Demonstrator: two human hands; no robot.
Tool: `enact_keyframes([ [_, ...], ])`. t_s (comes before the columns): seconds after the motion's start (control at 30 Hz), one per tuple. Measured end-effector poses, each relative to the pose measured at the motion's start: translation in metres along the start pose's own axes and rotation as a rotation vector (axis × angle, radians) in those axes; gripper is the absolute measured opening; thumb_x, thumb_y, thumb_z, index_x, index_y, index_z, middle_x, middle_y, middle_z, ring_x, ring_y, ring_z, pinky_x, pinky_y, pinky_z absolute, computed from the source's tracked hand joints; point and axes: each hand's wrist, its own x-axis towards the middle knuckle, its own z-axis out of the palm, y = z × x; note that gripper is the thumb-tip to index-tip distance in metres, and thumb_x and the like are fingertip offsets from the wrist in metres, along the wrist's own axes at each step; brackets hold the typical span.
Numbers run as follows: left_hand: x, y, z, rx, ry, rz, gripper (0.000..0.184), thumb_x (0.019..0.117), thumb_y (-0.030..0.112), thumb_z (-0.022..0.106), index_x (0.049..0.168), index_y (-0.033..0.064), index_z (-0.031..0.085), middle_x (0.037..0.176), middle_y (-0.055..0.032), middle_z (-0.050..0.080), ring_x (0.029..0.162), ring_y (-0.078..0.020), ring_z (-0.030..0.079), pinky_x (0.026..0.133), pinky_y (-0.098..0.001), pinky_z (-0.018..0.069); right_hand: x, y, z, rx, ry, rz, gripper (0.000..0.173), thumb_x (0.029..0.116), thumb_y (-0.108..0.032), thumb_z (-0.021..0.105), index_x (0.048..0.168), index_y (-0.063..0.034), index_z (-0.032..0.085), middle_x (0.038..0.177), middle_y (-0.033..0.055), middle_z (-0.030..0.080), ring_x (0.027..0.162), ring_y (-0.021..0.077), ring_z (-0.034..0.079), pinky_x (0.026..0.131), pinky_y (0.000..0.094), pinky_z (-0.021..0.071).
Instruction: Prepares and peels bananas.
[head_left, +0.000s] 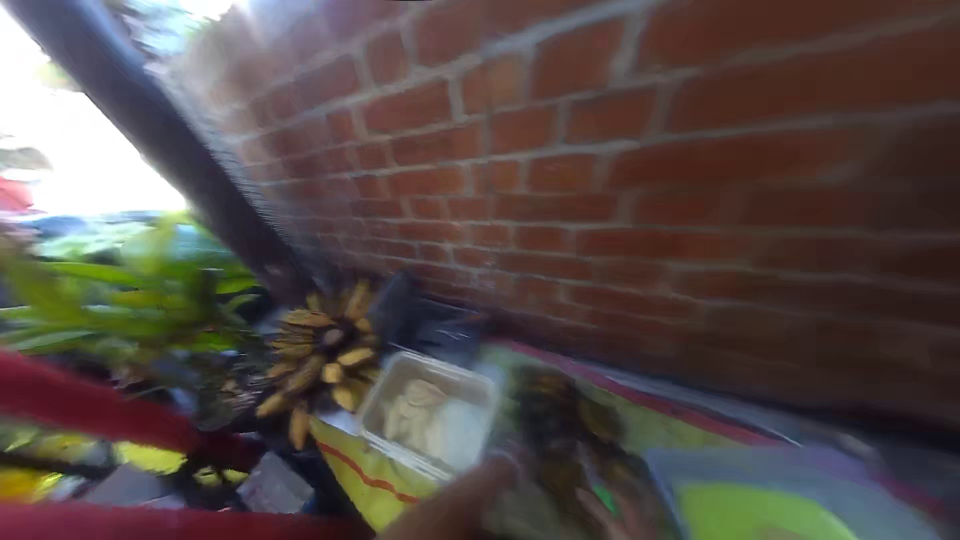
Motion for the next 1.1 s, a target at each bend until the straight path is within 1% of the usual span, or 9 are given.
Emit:
enact_keyframes([
  [0.1, 0.013, -0.009, 0.015, 0.128, -0.108, -0.015, 0.065, 0.1011, 0.045, 0.058, 0.148, 0.0007, 0.05, 0.146, -0.0261, 0.053, 0.137, -0.0439, 0.05, 0.112, -0.064, 0.04, -0.003, 0.001, -0.01, -0.053, 0.01, 0.062, 0.051, 0.1009, -0.046, 0.061, 0.135, -0.0088, 0.061, 0.116, 0.0149, 0.069, 0.101, 0.0258, 0.069, 0.092, 0.0485, 0.0568],
  [0.17, 0.015, -0.002, 0.018, 0.059, -0.004, -0.092, 0.076, 0.0971, 0.053, 0.059, 0.155, 0.0062, 0.041, 0.148, -0.0227, 0.053, 0.136, -0.0396, 0.053, 0.112, -0.0606, 0.0427, -0.001, 0.003, -0.016, -0.082, -0.036, 0.072, 0.05, 0.1043, -0.04, 0.055, 0.146, -0.0114, 0.052, 0.122, 0.0157, 0.068, 0.103, 0.027, 0.069, 0.093, 0.0485, 0.0562],
  [0.33, 0.023, 0.015, 0.018, 0.011, 0.211, -0.065, 0.077, 0.0923, 0.04, 0.069, 0.158, 0.0139, 0.038, 0.154, -0.0152, 0.049, 0.138, -0.0332, 0.052, 0.112, -0.0549, 0.0446, 0.001, 0.012, -0.018, -0.12, -0.055, 0.021, 0.052, 0.1059, -0.026, 0.044, 0.157, -0.0178, 0.04, 0.123, 0.0152, 0.068, 0.099, 0.0267, 0.071, 0.091, 0.0489, 0.0582],
  [0.47, 0.025, 0.025, 0.022, -0.064, 0.351, -0.021, 0.052, 0.0882, 0.042, 0.073, 0.13, 0.0126, 0.065, 0.133, -0.0151, 0.062, 0.12, -0.0314, 0.063, 0.1, -0.0551, 0.0533, -0.005, 0.011, -0.02, -0.145, -0.006, -0.031, 0.057, 0.1038, -0.02, 0.043, 0.16, -0.02, 0.035, 0.112, 0.0155, 0.07, 0.091, 0.0273, 0.071, 0.086, 0.0494, 0.0589],
  [0.63, 0.023, 0.032, 0.039, 0.044, 0.278, 0.0, 0.064, 0.087, 0.056, 0.07, 0.135, 0.0143, 0.061, 0.138, -0.0124, 0.06, 0.12, -0.03, 0.064, 0.1, -0.0555, 0.054, -0.009, 0.013, -0.019, -0.162, 0.047, -0.003, 0.058, 0.1033, -0.017, 0.044, 0.16, -0.0203, 0.035, 0.113, 0.0149, 0.071, 0.095, 0.0267, 0.071, 0.089, 0.048, 0.0587],
  [0.8, 0.019, 0.029, 0.045, 0.317, 0.239, 0.188, 0.053, 0.0914, 0.054, 0.063, 0.131, 0.0182, 0.065, 0.135, -0.0092, 0.063, 0.122, -0.0293, 0.063, 0.1, -0.0544, 0.0533, -0.01, 0.015, -0.018, -0.168, 0.103, 0.061, 0.056, 0.1041, -0.018, 0.043, 0.16, -0.0181, 0.036, 0.115, 0.0173, 0.07, 0.098, 0.0294, 0.071, 0.091, 0.0491, 0.0573],
  [0.87, 0.012, 0.031, 0.048, 0.361, 0.156, 0.157, 0.056, 0.0971, 0.054, 0.056, 0.137, 0.0155, 0.061, 0.138, -0.009, 0.063, 0.123, -0.0305, 0.064, 0.101, -0.0564, 0.052, -0.011, 0.019, -0.014, -0.167, 0.111, 0.053, 0.056, 0.104, -0.018, 0.044, 0.159, -0.0181, 0.036, 0.12, 0.018, 0.069, 0.102, 0.029, 0.071, 0.094, 0.0487, 0.0565],
  [0.97, 0.009, 0.035, 0.049, 0.347, 0.128, 0.032, 0.057, 0.0957, 0.06, 0.051, 0.133, 0.0183, 0.061, 0.127, -0.0083, 0.07, 0.112, -0.0313, 0.069, 0.093, -0.0588, 0.055, -0.012, 0.024, -0.01, -0.136, 0.127, 0.03, 0.055, 0.104, -0.018, 0.044, 0.159, -0.0202, 0.039, 0.129, 0.0167, 0.067, 0.111, 0.0277, 0.069, 0.099, 0.0481, 0.0548],
  [1.1, 0.003, 0.038, 0.047, 0.46, 0.038, -0.043, 0.062, 0.0949, 0.065, 0.048, 0.126, 0.0139, 0.065, 0.122, -0.0128, 0.071, 0.113, -0.0344, 0.069, 0.091, -0.0599, 0.0549, -0.02, 0.033, -0.001, -0.11, 0.181, 0.023, 0.054, 0.1038, -0.018, 0.044, 0.158, -0.021, 0.041, 0.13, 0.0135, 0.067, 0.112, 0.0251, 0.069, 0.099, 0.0466, 0.0555],
])
